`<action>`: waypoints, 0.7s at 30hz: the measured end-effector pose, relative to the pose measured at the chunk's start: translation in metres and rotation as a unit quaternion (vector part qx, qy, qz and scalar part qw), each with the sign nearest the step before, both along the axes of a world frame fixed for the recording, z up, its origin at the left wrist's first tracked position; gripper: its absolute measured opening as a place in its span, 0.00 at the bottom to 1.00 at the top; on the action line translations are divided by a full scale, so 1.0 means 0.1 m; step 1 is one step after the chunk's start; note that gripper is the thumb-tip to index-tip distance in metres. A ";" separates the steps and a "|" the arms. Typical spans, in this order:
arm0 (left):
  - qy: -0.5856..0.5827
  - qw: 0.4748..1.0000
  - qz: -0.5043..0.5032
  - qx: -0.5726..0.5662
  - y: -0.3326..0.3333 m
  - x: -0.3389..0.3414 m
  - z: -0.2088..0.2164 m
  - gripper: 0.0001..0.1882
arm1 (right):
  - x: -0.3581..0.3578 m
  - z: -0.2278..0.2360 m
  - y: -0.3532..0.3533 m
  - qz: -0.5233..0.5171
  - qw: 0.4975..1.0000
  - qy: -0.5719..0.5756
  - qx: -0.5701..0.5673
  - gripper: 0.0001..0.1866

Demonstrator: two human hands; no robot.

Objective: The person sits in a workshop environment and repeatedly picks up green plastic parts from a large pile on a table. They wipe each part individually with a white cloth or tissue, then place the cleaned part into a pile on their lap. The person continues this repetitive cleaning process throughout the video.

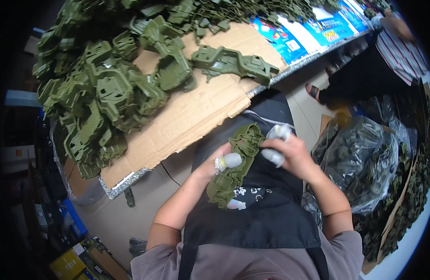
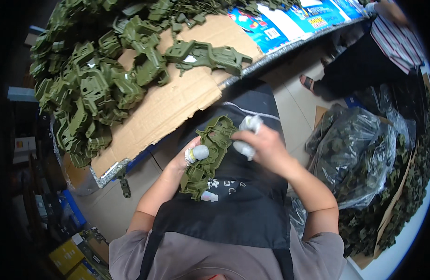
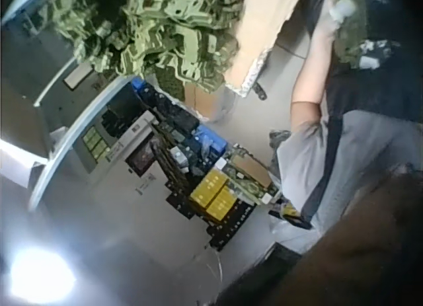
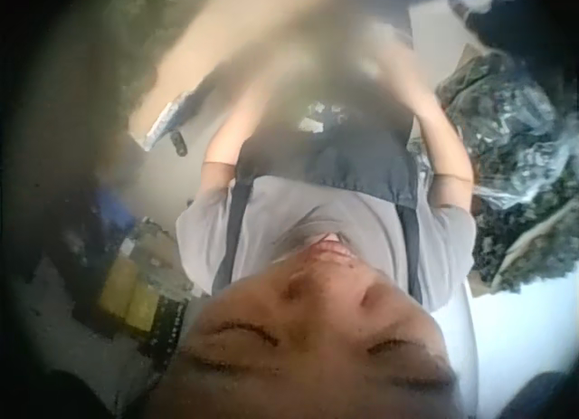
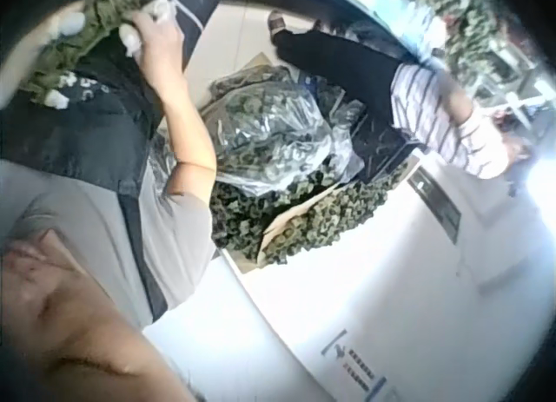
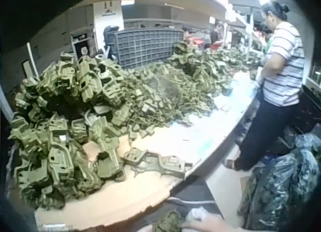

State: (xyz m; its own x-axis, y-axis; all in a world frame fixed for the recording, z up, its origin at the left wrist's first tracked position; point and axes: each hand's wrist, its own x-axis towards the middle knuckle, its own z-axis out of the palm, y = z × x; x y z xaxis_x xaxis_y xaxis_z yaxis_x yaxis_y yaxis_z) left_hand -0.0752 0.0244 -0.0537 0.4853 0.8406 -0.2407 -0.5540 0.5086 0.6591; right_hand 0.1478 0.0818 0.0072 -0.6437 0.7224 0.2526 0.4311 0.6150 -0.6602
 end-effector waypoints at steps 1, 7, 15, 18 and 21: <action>0.006 1.000 -0.022 -0.017 0.01 0.02 -0.03 0.32 | -0.01 -0.05 -0.08 -0.007 0.998 -0.069 -0.004 0.16; 0.054 0.994 -0.070 -0.070 -0.03 0.03 -0.20 0.34 | 0.05 -0.27 -0.16 0.028 0.981 -0.161 -0.109 0.20; 0.082 0.993 -0.075 -0.048 -0.04 0.04 -0.23 0.32 | -0.01 -0.27 0.00 0.061 0.977 -0.140 -0.146 0.15; 0.082 0.994 -0.068 -0.037 -0.04 0.03 -0.23 0.31 | -0.06 -0.33 0.03 0.064 0.976 -0.146 -0.149 0.15; 0.090 0.994 -0.059 -0.024 -0.03 0.01 -0.26 0.30 | -0.11 -0.37 0.07 0.070 0.976 -0.123 -0.163 0.15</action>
